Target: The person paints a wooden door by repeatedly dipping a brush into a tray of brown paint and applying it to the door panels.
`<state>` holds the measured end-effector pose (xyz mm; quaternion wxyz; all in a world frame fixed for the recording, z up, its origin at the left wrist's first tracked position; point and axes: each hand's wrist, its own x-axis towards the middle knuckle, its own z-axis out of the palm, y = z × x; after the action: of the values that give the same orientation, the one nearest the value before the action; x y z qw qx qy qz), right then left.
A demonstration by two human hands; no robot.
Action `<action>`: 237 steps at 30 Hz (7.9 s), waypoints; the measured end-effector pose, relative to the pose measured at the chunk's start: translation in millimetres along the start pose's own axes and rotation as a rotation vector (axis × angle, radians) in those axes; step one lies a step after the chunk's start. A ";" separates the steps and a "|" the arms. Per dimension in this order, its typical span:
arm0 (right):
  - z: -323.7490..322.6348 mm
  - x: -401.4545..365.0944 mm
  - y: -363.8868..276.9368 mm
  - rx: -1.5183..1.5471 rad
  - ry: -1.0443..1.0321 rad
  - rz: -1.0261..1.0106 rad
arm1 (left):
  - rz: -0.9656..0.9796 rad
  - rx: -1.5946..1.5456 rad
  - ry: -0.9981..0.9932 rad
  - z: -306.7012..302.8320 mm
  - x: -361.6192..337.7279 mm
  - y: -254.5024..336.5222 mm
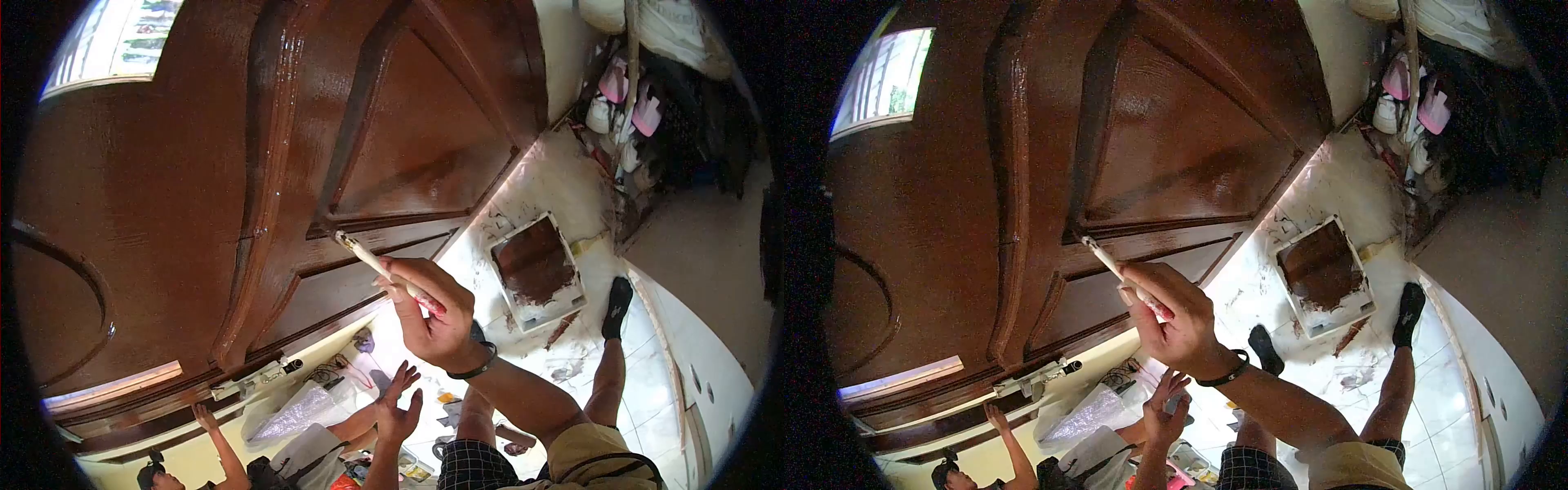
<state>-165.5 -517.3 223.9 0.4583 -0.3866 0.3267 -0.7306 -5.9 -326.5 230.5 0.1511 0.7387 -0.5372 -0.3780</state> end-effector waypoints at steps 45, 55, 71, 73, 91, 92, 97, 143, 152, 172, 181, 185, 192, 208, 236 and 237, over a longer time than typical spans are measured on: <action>-48.2 19.7 27.5 -0.113 -0.184 0.097 | -0.077 -0.028 -0.021 0.4 -3.9 -6.0; -76.3 8.5 72.6 -0.079 -0.208 0.341 | -0.022 -0.005 0.018 5.3 -0.8 -9.0; -355.5 -174.5 276.1 -1.124 -0.306 0.449 | -0.165 -0.024 -0.162 62.2 3.1 -48.0; -357.2 -183.3 307.7 -1.233 -0.432 0.436 | -0.177 0.015 -0.177 65.4 4.5 -49.2; -323.5 -156.0 158.7 0.022 0.413 0.780 | 0.041 0.014 -0.047 21.4 4.1 14.5; -300.6 -133.8 120.1 0.107 0.428 0.734 | 0.053 0.019 -0.042 16.9 3.0 21.6; -164.6 -25.8 -10.2 0.108 0.193 0.532 | 0.070 0.019 -0.043 -2.5 0.6 37.4; -7.1 31.7 -2.1 -0.124 0.014 -0.087 | -0.080 0.031 -0.037 -10.4 0.2 37.0; -23.6 87.7 -12.8 -0.463 0.335 -0.491 | -0.017 0.053 -0.024 -12.9 -2.6 37.7; -32.1 56.2 -4.8 -0.035 0.304 -0.145 | -0.062 0.036 -0.029 -11.5 -15.7 33.6; -10.9 43.5 7.2 0.124 -0.010 -0.045 | -0.099 0.099 -0.080 -16.0 -9.1 39.4; -2.2 40.8 14.3 0.284 0.152 0.013 | -0.106 0.146 -0.083 -18.6 -7.4 34.4; 3.8 10.2 1.7 0.079 0.163 0.040 | -0.058 0.059 -0.070 -14.0 -4.4 40.5; -62.5 132.2 -7.9 0.095 0.414 -0.259 | -0.043 0.067 -0.019 -16.7 -3.8 40.9; -52.2 136.3 -29.7 -0.257 0.286 -0.307 | -0.007 0.074 -0.065 -15.7 -1.6 35.2; -53.1 145.5 -31.7 -0.295 0.345 -0.403 | -0.021 0.073 -0.057 -15.0 -1.6 38.8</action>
<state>-265.5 -633.4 263.0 0.1808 -0.3760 0.4191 -0.8064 -21.7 -342.4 265.5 0.1046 0.7382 -0.5471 -0.3805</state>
